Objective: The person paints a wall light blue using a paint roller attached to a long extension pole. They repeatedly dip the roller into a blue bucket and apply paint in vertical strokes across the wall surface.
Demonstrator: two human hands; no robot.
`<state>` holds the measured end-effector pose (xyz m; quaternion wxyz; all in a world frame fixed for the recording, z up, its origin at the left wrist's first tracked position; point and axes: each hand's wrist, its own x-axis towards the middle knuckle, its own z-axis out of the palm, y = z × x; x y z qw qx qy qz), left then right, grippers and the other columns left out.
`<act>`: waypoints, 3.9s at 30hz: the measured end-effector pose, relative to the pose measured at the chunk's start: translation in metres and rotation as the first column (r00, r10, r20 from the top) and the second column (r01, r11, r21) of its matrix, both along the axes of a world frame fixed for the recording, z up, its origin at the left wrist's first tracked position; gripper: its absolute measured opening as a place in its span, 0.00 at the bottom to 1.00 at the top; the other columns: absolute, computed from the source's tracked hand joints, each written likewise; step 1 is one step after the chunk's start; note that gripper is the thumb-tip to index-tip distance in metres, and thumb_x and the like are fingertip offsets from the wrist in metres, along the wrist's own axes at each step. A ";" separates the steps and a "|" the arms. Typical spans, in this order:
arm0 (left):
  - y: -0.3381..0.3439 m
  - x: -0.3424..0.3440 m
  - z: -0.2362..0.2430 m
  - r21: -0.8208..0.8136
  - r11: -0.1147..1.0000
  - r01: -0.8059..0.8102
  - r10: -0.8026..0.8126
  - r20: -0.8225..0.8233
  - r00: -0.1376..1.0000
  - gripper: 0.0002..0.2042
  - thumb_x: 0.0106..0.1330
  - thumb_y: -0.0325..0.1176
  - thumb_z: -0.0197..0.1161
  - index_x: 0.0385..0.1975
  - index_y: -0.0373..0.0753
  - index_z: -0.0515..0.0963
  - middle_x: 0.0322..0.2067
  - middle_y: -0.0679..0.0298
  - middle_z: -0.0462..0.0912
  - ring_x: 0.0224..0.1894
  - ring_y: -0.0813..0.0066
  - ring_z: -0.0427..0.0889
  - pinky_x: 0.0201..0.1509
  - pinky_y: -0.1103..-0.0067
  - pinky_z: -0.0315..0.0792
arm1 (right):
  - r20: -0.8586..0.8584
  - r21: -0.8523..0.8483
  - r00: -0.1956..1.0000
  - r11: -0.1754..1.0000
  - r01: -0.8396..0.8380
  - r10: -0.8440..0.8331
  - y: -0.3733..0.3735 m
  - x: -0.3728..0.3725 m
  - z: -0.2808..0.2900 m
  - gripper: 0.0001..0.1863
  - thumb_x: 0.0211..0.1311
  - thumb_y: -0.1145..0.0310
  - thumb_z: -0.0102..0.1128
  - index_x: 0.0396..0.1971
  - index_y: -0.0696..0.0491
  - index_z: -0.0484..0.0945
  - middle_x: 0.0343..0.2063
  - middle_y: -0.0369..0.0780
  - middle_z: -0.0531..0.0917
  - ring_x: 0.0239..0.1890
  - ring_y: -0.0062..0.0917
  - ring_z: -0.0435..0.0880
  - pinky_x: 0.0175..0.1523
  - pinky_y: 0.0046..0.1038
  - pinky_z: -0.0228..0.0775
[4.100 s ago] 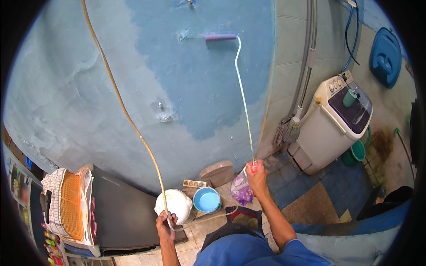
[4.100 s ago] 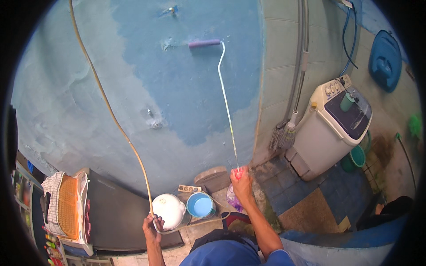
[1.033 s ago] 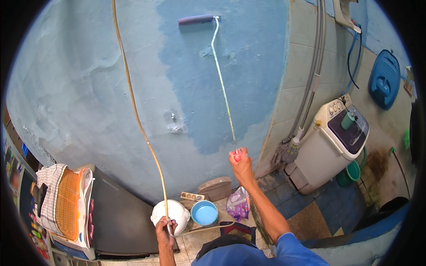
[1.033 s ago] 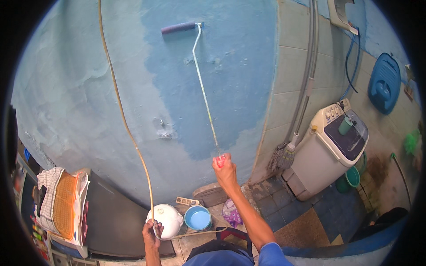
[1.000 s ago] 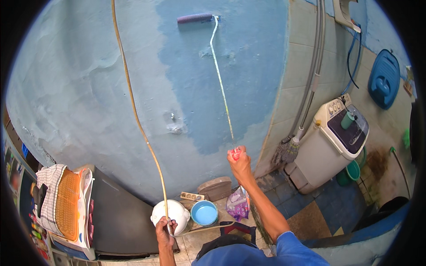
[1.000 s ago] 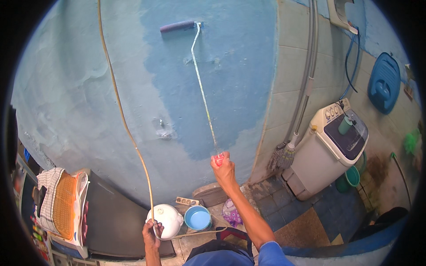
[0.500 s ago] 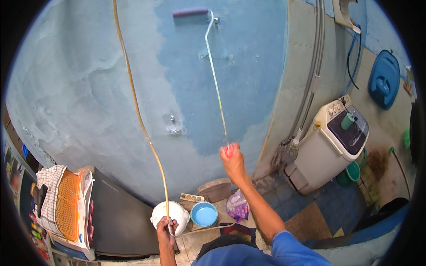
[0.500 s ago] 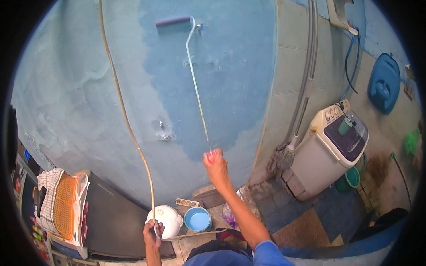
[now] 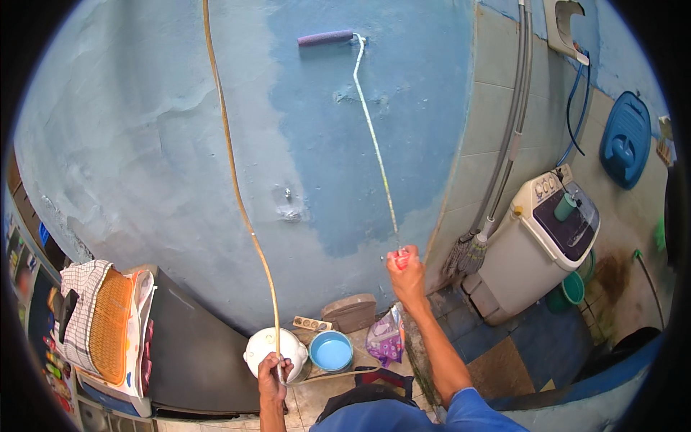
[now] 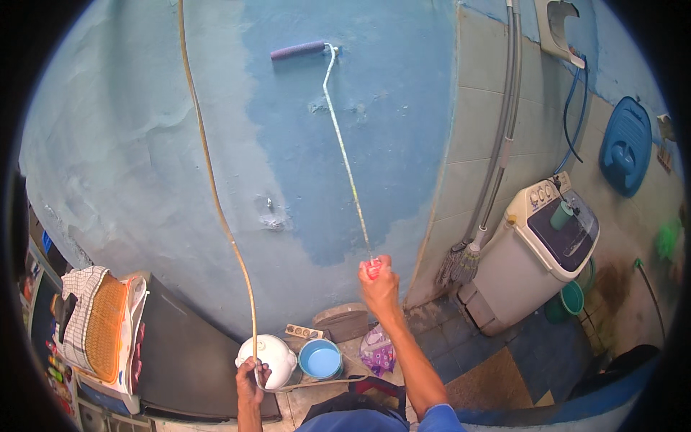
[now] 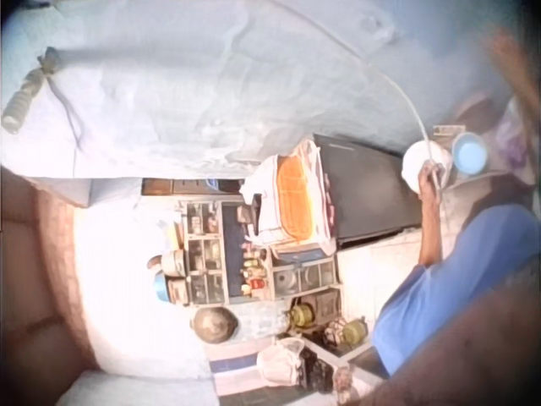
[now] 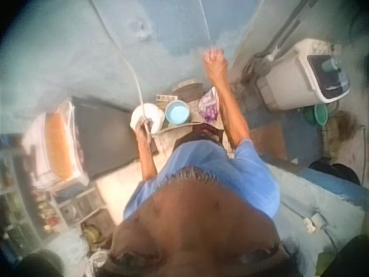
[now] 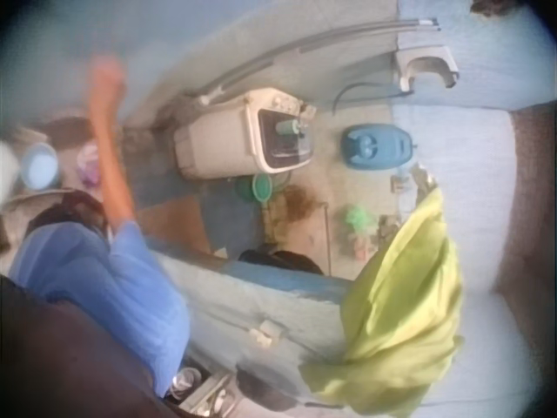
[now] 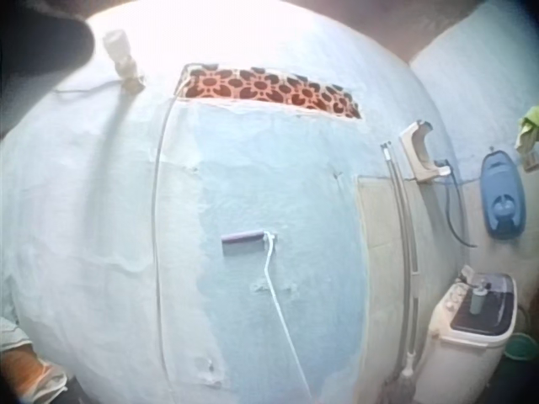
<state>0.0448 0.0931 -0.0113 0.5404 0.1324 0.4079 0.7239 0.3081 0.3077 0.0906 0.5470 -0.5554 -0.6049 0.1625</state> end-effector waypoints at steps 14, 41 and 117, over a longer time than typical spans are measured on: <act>0.007 0.003 -0.003 0.012 1.000 0.006 -0.007 0.027 1.000 0.07 0.54 0.33 0.53 0.21 0.36 0.70 0.19 0.64 0.72 0.27 0.72 0.76 0.33 0.79 0.77 | 0.081 0.067 0.996 0.997 0.034 -0.040 0.034 0.071 0.006 0.16 0.54 0.63 0.58 0.32 0.60 0.68 0.17 0.49 0.75 0.21 0.41 0.77 0.27 0.34 0.67; 0.015 0.007 -0.002 0.004 1.000 -0.016 0.016 0.010 1.000 0.07 0.53 0.34 0.55 0.22 0.37 0.70 0.19 0.65 0.72 0.26 0.72 0.76 0.32 0.78 0.78 | -0.041 0.015 0.997 0.997 0.073 -0.072 0.051 0.066 0.007 0.16 0.53 0.64 0.59 0.31 0.61 0.68 0.18 0.49 0.75 0.24 0.38 0.77 0.32 0.35 0.68; 0.012 0.017 0.012 -0.017 0.996 -0.082 0.081 -0.066 0.995 0.06 0.55 0.31 0.55 0.30 0.37 0.72 0.24 0.64 0.75 0.29 0.74 0.76 0.37 0.80 0.73 | 0.114 0.255 0.992 0.967 0.017 -0.048 0.110 0.090 0.182 0.16 0.54 0.62 0.57 0.28 0.61 0.67 0.17 0.50 0.75 0.24 0.45 0.78 0.30 0.37 0.68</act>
